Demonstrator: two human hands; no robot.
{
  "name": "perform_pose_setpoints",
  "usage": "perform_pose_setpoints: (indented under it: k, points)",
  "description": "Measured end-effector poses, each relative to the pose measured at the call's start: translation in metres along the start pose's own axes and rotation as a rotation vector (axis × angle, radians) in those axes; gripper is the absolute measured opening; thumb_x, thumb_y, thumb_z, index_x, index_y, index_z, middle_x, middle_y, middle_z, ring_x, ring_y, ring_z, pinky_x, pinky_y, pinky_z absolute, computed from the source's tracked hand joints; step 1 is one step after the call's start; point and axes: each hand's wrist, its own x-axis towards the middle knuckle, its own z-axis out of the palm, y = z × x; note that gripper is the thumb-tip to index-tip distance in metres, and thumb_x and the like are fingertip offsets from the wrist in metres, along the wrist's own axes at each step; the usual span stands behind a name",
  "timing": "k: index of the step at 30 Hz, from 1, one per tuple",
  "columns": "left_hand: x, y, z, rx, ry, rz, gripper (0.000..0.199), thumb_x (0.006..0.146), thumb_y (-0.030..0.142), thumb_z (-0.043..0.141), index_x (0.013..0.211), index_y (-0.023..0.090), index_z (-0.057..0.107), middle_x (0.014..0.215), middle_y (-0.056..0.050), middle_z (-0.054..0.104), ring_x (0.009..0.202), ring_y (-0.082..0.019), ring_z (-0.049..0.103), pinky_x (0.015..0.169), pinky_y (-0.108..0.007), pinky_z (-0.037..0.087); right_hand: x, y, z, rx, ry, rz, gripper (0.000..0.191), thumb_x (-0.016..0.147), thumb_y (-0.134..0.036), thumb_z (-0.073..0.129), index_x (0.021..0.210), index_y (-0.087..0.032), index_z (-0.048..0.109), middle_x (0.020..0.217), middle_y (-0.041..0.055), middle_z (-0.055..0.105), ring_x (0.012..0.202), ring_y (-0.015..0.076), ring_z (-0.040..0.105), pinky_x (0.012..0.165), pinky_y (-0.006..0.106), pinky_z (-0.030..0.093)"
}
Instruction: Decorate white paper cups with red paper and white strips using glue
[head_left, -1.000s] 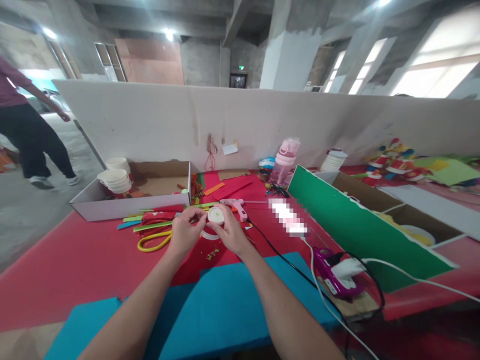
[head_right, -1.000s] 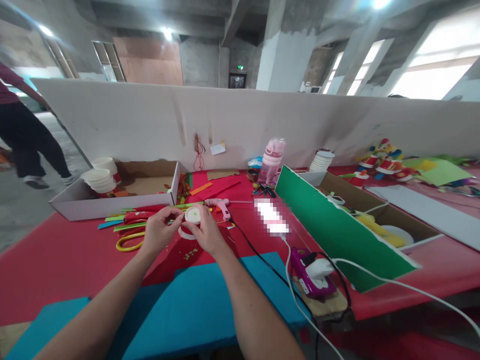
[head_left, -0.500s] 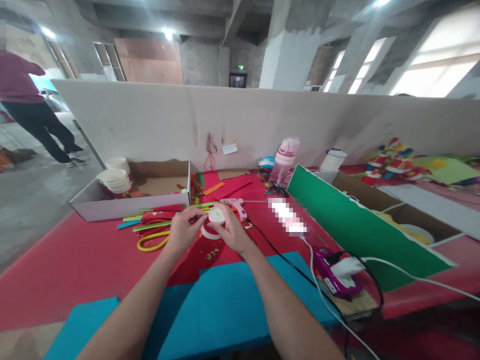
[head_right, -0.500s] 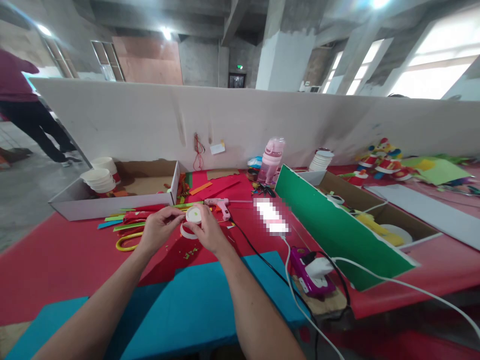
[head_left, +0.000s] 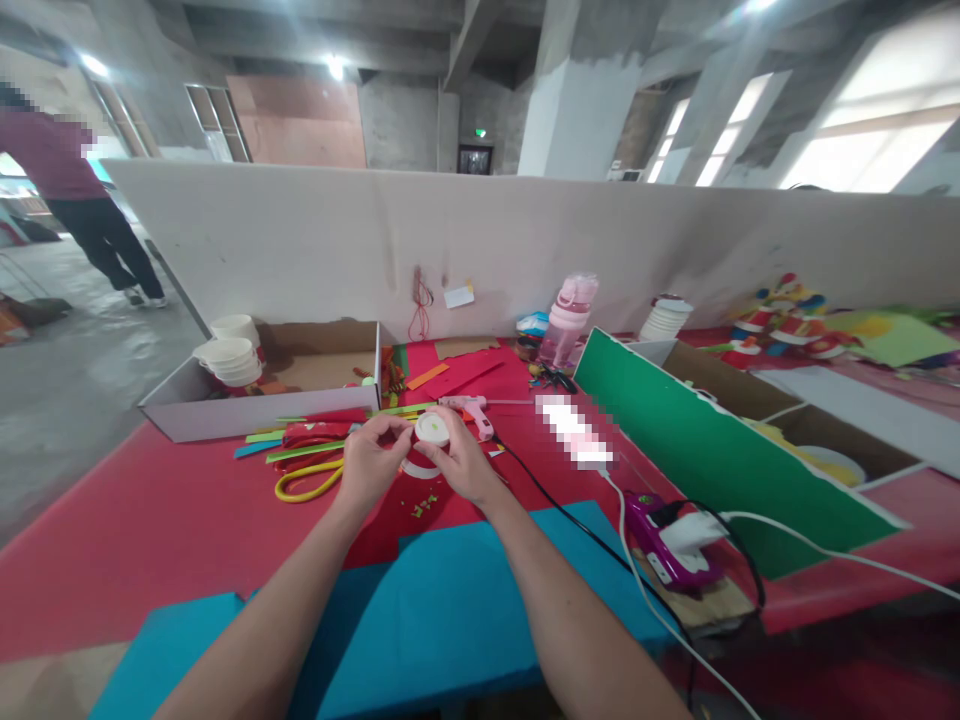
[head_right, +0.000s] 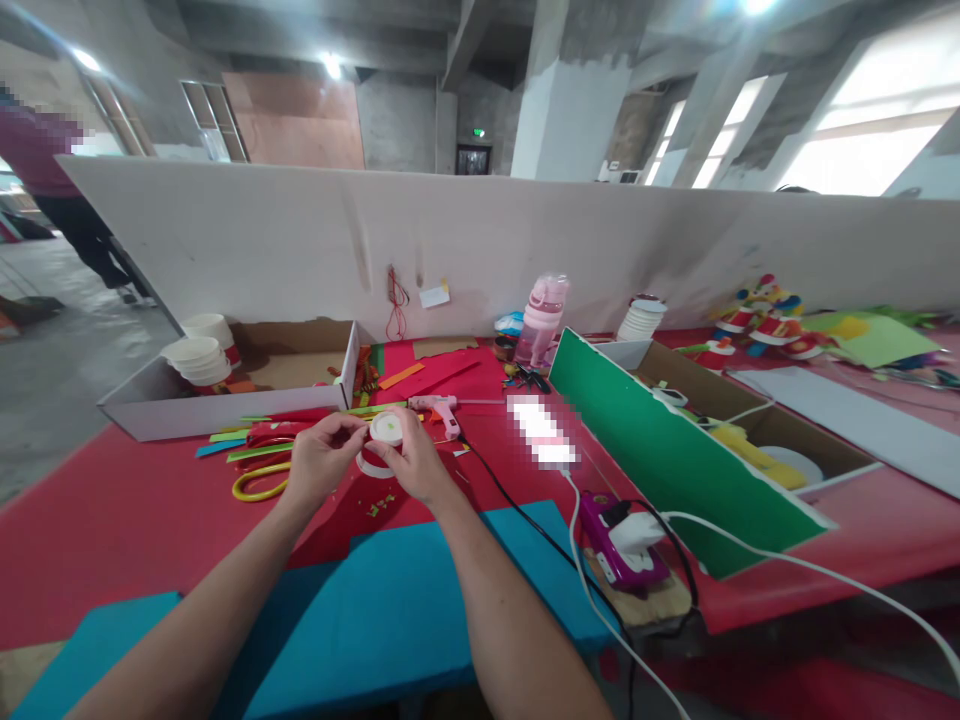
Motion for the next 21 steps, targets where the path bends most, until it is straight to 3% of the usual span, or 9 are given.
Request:
perform_pose_setpoints:
  k: [12,21]
  points:
    - [0.0009,-0.0091,0.0065,-0.346,-0.039,-0.261,0.012,0.071,0.025,0.065,0.073,0.013,0.066,0.062,0.000,0.061,0.056,-0.010,0.052,0.055,-0.021,0.042,0.0004,0.0047,-0.0016,0.005,-0.030,0.030,0.045,0.086,-0.041,0.059,0.122,-0.017,0.046,0.118,0.0114,0.056,0.109,0.0220,0.054,0.096,0.036,0.042]
    - [0.0058,-0.0108,0.0022,-0.669,-0.017,-0.479,0.023,0.061,0.030,0.075,0.070,0.013,0.063,0.063,0.001,0.060,0.050,-0.007,0.050,0.053,-0.021,0.043,0.0008,-0.0003,-0.0065,0.252,-0.057,0.203,0.039,0.087,-0.041,0.056,0.120,-0.021,0.050,0.114,0.0066,0.058,0.101,0.0185,0.057,0.090,0.031,0.046]
